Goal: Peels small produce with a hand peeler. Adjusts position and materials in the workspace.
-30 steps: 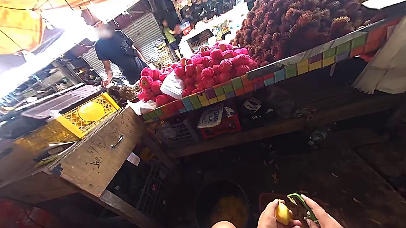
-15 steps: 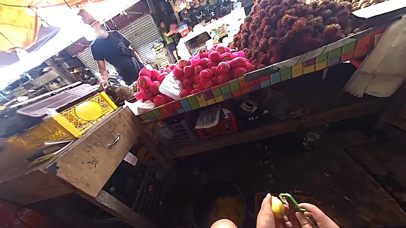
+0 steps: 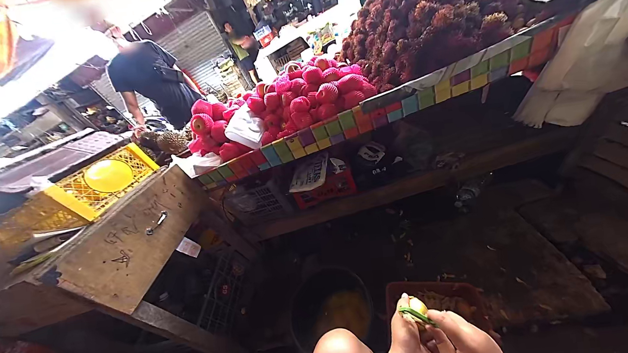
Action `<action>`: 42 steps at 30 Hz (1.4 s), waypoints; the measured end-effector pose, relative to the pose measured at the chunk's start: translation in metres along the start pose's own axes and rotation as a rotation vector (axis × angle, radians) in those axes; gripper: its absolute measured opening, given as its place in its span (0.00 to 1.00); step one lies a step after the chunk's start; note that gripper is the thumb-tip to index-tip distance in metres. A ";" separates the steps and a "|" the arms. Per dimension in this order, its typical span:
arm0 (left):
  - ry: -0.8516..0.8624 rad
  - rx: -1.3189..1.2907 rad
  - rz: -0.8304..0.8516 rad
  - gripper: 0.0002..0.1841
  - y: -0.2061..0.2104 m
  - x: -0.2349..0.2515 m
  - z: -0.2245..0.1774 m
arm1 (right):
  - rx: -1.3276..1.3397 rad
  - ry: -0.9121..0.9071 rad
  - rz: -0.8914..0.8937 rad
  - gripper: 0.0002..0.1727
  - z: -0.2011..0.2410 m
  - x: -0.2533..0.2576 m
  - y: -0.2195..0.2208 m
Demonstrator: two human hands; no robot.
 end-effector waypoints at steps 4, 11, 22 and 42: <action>0.073 0.092 0.182 0.25 -0.001 -0.011 -0.003 | -0.168 0.287 0.024 0.13 -0.030 0.011 -0.004; 0.231 0.233 0.052 0.17 -0.014 0.007 -0.011 | -0.103 0.231 0.098 0.13 -0.019 0.008 0.004; 0.104 0.868 -0.014 0.27 -0.063 0.044 0.041 | -0.307 0.962 0.848 0.41 -0.031 -0.005 0.035; 0.754 1.546 0.398 0.14 -0.037 0.016 -0.029 | -0.125 0.485 0.421 0.34 0.040 0.021 -0.028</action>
Point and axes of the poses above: each hand's wrist, its own x-axis towards the middle knuckle, its own y-axis out of the palm, z = x × y, the point moved 1 cm from there along x, towards the middle knuckle, and after that the axes turned 7 degrees about -z, right-handed, at the moved point
